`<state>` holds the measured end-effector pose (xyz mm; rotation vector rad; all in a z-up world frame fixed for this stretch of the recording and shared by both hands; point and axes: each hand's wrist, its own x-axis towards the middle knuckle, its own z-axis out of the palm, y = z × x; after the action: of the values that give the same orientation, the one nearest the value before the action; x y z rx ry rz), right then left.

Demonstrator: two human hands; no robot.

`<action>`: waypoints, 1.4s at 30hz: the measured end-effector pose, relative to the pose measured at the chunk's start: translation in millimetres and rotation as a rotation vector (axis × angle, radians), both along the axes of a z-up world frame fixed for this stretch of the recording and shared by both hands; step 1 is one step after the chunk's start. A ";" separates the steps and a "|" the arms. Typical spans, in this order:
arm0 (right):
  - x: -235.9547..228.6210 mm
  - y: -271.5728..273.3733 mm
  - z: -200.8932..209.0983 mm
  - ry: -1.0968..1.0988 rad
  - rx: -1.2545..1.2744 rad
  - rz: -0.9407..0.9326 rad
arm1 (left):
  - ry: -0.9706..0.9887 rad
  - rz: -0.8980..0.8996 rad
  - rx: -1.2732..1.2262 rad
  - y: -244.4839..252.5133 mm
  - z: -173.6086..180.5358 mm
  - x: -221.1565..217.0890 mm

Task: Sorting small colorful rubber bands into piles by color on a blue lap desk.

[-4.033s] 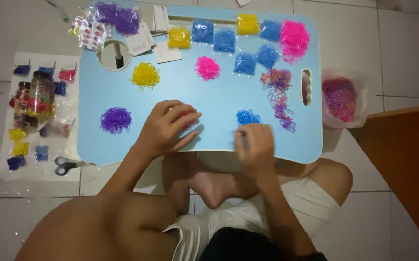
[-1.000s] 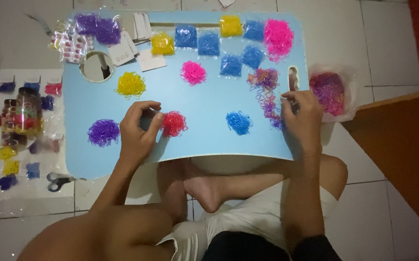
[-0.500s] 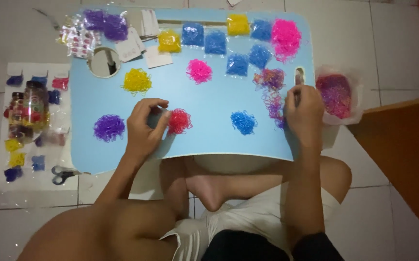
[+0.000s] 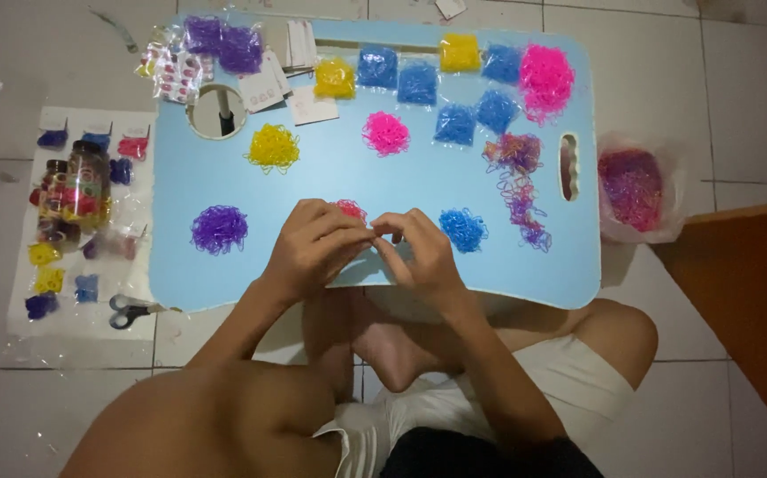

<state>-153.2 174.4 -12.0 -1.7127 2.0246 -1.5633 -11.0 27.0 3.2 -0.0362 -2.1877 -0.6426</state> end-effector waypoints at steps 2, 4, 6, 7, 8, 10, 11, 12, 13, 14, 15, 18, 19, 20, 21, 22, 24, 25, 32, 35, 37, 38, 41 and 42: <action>3.7 -1.2 8.0 -0.028 0.003 0.007 | -0.017 0.002 0.032 -1.8 0.7 1.6; 6.0 -0.7 10.8 -0.058 0.007 0.013 | -0.037 0.003 0.066 -3.4 0.5 4.6; 4.6 -0.4 9.6 -0.066 0.019 0.013 | -0.117 -0.050 0.113 -7.0 0.6 6.5; 5.0 -0.4 8.7 -0.066 0.018 0.014 | -0.117 -0.049 0.111 -6.8 3.8 6.6; 5.1 -0.8 7.9 -0.066 0.013 0.006 | -0.093 -0.028 0.077 -7.0 7.3 6.3; 3.6 -1.5 10.3 -0.066 0.007 -0.003 | -0.070 -0.009 0.040 -18.3 6.7 5.6; 2.0 -1.6 13.1 -0.044 0.009 -0.012 | -0.035 0.090 -0.080 -29.2 2.4 5.2; 1.0 -0.3 15.7 -0.024 0.014 -0.021 | -0.001 0.189 -0.197 -38.7 -2.4 5.4; -3.2 3.7 18.0 -0.025 0.015 -0.022 | -0.002 0.188 -0.197 -51.4 2.9 10.0; -7.6 7.1 20.5 -0.015 0.016 -0.049 | -0.103 0.307 -0.213 -64.6 8.3 14.6; -12.0 10.3 23.1 -0.005 0.016 -0.077 | -0.205 0.426 -0.229 -77.9 13.9 19.1; -26.3 26.8 28.2 0.025 0.034 -0.143 | -0.310 0.579 -0.282 -98.1 16.4 19.4; -34.2 34.4 22.5 0.024 0.035 -0.149 | -0.310 0.573 -0.282 -97.0 17.1 18.5; -42.2 41.5 16.9 0.056 0.024 -0.213 | -0.312 0.575 -0.269 -96.4 17.8 17.5; -50.1 48.6 11.1 0.088 0.014 -0.277 | -0.315 0.578 -0.256 -95.8 18.4 16.6; -55.8 56.2 18.7 0.087 0.020 -0.282 | -0.316 0.572 -0.252 -93.1 16.1 16.1; -67.9 70.2 33.3 0.083 0.049 -0.387 | -0.290 0.594 -0.330 -88.4 11.2 14.8; -77.6 78.9 31.2 0.083 0.052 -0.390 | -0.291 0.591 -0.328 -78.9 13.1 14.6; -106.3 119.5 38.8 0.205 0.290 -0.513 | -0.376 0.102 -0.035 -18.2 20.5 -1.3; -105.8 123.9 39.2 0.192 0.367 -0.517 | -0.431 0.042 -0.078 -8.8 14.0 -7.7; -107.1 126.9 34.7 0.179 0.394 -0.530 | -0.461 0.022 -0.081 -7.3 8.0 -9.9; -109.1 128.8 31.9 0.181 0.452 -0.528 | -0.500 0.036 -0.096 -7.2 4.4 -9.9; -109.5 128.8 31.8 0.183 0.524 -0.522 | -0.549 0.065 -0.122 -5.7 -2.9 -9.8; -108.2 127.9 33.1 0.180 0.539 -0.516 | -0.563 0.080 -0.132 -5.0 -4.3 -9.2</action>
<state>-261.4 302.3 21.1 -1.2222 2.8003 -0.8125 -20.2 22.0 -1.1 0.1840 -2.7554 -0.5002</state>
